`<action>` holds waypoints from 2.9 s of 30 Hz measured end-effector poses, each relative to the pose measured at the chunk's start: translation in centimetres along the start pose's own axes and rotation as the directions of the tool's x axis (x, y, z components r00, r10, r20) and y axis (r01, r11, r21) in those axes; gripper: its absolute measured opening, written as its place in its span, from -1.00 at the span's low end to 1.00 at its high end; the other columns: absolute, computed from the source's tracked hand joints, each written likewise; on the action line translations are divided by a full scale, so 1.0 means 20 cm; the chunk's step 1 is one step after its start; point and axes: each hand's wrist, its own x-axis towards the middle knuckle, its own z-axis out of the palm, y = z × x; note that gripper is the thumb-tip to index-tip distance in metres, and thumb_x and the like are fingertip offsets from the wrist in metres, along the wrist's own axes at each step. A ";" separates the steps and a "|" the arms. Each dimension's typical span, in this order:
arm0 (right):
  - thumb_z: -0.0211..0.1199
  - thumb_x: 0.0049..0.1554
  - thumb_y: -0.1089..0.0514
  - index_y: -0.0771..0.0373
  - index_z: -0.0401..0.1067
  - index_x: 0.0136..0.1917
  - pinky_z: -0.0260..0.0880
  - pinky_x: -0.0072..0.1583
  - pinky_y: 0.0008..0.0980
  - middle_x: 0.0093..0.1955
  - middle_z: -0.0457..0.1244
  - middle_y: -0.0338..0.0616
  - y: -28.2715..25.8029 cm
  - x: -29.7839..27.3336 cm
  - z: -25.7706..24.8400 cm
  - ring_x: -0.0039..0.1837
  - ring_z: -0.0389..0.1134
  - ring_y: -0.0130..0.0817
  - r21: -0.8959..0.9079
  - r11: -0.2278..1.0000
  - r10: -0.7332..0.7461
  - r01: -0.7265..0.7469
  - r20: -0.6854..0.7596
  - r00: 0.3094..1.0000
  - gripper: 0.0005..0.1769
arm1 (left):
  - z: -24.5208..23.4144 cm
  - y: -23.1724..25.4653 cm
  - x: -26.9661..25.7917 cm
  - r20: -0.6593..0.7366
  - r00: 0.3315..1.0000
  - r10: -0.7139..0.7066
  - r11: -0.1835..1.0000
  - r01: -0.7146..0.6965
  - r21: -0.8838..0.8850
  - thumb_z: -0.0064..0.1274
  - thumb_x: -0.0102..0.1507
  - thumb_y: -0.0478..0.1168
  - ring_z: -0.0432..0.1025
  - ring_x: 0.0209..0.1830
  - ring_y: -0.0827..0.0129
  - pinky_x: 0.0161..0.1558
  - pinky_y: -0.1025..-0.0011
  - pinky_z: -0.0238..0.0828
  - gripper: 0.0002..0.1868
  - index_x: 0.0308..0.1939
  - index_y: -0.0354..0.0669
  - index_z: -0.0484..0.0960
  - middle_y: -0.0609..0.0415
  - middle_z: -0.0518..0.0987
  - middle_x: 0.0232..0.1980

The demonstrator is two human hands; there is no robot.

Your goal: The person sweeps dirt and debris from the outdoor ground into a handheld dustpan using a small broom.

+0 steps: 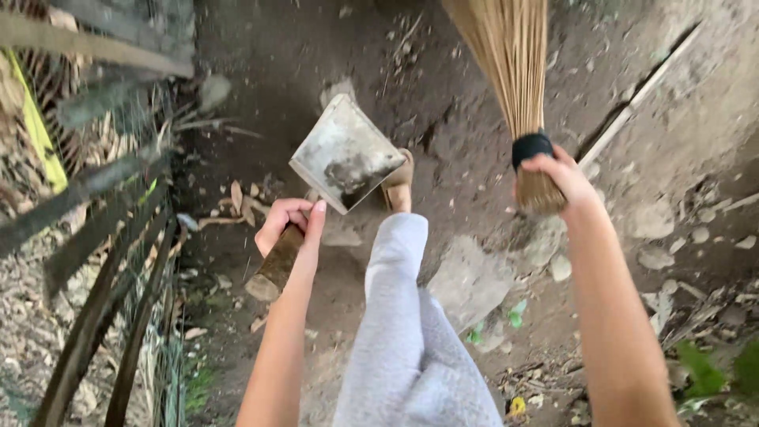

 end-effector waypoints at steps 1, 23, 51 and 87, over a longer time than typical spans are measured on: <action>0.34 -0.02 0.20 0.20 0.14 0.52 0.53 -0.14 -0.01 -0.01 0.32 0.10 -0.08 0.10 0.05 -0.16 0.46 -0.06 -0.002 1.000 -0.004 0.004 0.000 1.000 -0.14 | 0.05 -0.01 0.05 -0.003 1.000 0.002 1.000 -0.002 -0.003 0.36 0.25 -0.29 0.17 -0.53 0.64 -0.40 0.60 0.17 -0.82 -0.27 -0.14 0.61 0.31 0.35 -0.53; 0.36 -0.07 0.08 0.26 0.35 0.22 0.43 -0.15 -0.24 -0.10 0.33 -0.03 -0.47 0.46 0.39 -0.13 0.37 -0.21 -0.153 0.973 0.178 -0.171 0.036 0.983 -0.41 | 0.31 0.26 0.54 -0.138 0.979 -0.147 0.989 0.147 -0.009 0.30 0.24 -0.33 0.14 -0.51 0.62 -0.41 0.58 0.14 -0.85 -0.28 -0.17 0.59 0.29 0.29 -0.53; 0.32 -0.10 0.17 0.43 0.33 0.22 0.50 0.00 -0.09 0.03 0.31 0.09 -1.36 1.02 1.49 -0.01 0.39 -0.14 -0.883 0.360 0.346 0.301 0.426 0.836 -0.38 | 0.68 0.39 0.46 -0.714 0.516 -0.473 0.863 0.436 -0.257 0.33 0.22 -0.32 0.25 -0.51 0.63 -0.39 0.61 0.25 -0.83 -0.29 -0.20 0.60 0.25 0.44 -0.52; 0.50 -0.29 0.11 0.27 0.44 0.32 0.43 0.14 -0.26 0.04 0.44 0.07 -2.40 1.09 1.60 0.07 0.47 -0.15 -0.768 -0.430 0.284 0.474 0.383 0.879 -0.14 | 0.95 0.54 0.69 -0.734 0.486 -0.474 0.878 0.329 -0.348 0.34 0.20 -0.40 0.21 -0.55 0.53 -0.44 0.53 0.19 -0.81 -0.32 -0.25 0.57 0.19 0.36 -0.55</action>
